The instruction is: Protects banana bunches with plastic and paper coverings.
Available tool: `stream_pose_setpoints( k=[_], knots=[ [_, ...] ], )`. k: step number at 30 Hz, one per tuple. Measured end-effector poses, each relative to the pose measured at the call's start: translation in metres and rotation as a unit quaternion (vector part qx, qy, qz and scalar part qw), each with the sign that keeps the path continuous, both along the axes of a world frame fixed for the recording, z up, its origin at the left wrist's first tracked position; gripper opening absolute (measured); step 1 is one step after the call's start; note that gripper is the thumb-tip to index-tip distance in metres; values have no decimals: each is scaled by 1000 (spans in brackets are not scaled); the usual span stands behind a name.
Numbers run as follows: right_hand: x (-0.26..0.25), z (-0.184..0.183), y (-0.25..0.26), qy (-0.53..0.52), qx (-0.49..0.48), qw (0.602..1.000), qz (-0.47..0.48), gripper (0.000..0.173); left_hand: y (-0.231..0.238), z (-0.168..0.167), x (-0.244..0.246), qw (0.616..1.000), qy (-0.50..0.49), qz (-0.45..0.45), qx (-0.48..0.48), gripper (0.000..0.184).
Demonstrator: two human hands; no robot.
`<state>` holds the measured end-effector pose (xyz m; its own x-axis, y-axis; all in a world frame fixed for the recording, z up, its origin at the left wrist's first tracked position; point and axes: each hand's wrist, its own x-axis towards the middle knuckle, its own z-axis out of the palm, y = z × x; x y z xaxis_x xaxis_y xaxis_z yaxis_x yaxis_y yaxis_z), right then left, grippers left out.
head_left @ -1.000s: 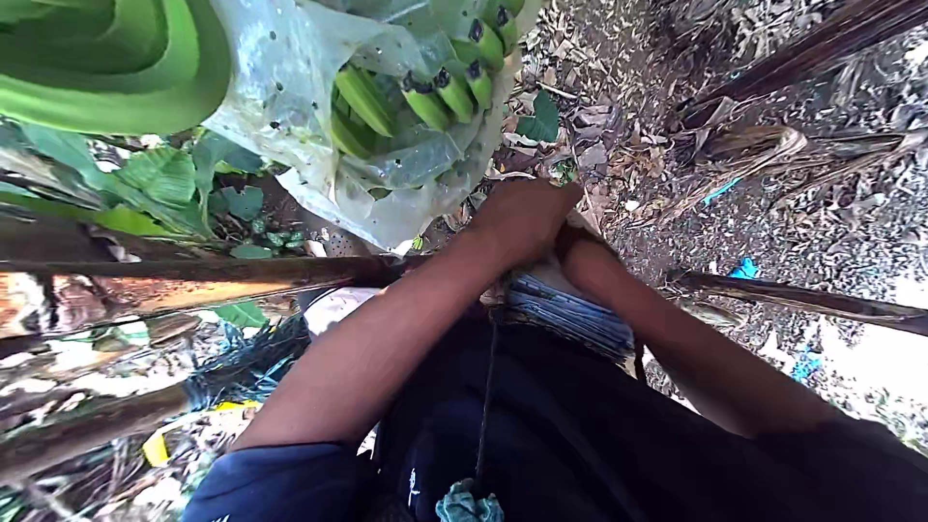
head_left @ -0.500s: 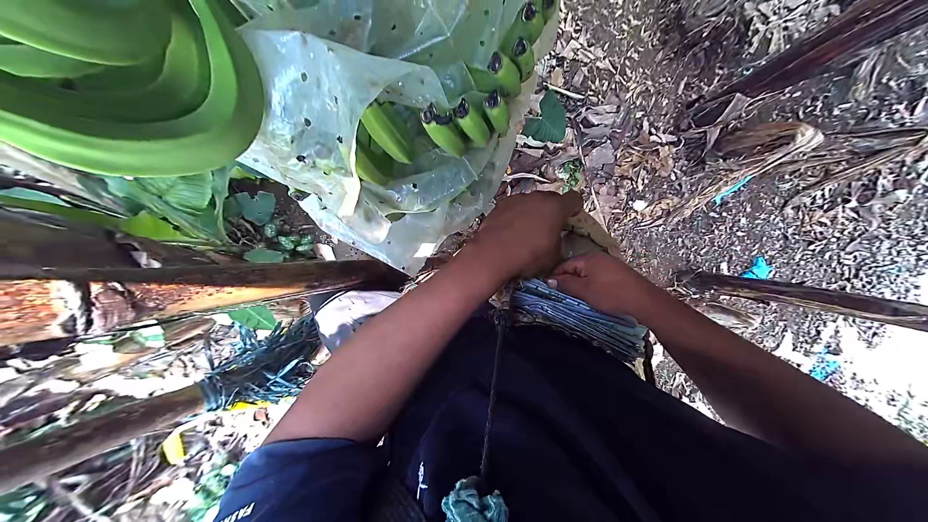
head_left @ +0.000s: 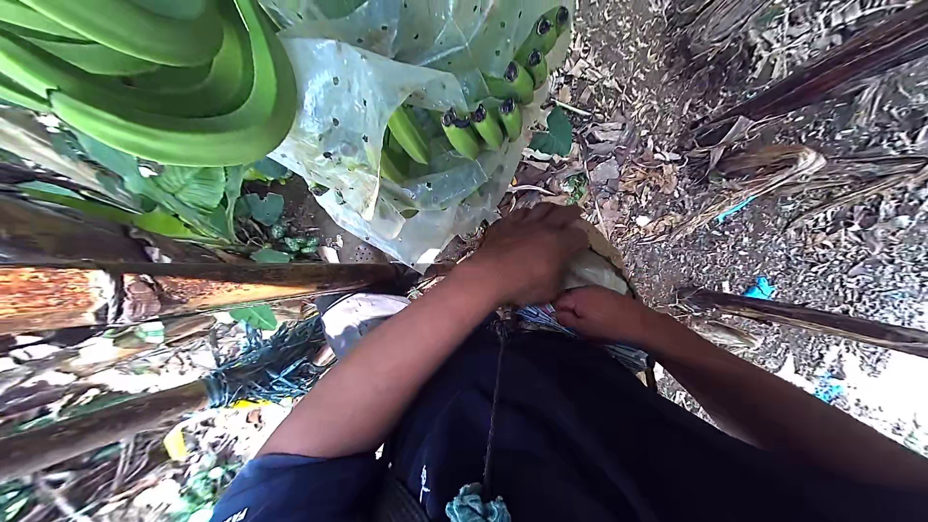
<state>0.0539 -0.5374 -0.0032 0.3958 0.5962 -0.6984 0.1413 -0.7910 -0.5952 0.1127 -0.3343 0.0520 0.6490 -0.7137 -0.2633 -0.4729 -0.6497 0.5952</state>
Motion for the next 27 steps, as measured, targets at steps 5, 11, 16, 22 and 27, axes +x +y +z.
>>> stream_pose_setpoints(
  k=[5, 11, 16, 22, 27],
  knots=[
    [-19, -13, -7, -152, 79, 984, -46, 39, -4, -1, -27, 995, 38, -76, 61, 49],
    [-8, 53, -18, -313, 145, 935, -86, 33, 8, -19, -34, 996, 48, -66, 32, 33],
    [43, 159, -42, -450, 79, 890, -10, 27, 9, 17, -21, 993, 81, -2, -90, 39],
    [64, 204, -40, -577, 132, 757, -278, 48, -14, 83, 25, 898, 100, 267, -336, 37],
    [30, 136, 8, -415, 6, 865, -280, 105, -29, 79, 36, 838, 136, 372, -375, 39]
  ],
)
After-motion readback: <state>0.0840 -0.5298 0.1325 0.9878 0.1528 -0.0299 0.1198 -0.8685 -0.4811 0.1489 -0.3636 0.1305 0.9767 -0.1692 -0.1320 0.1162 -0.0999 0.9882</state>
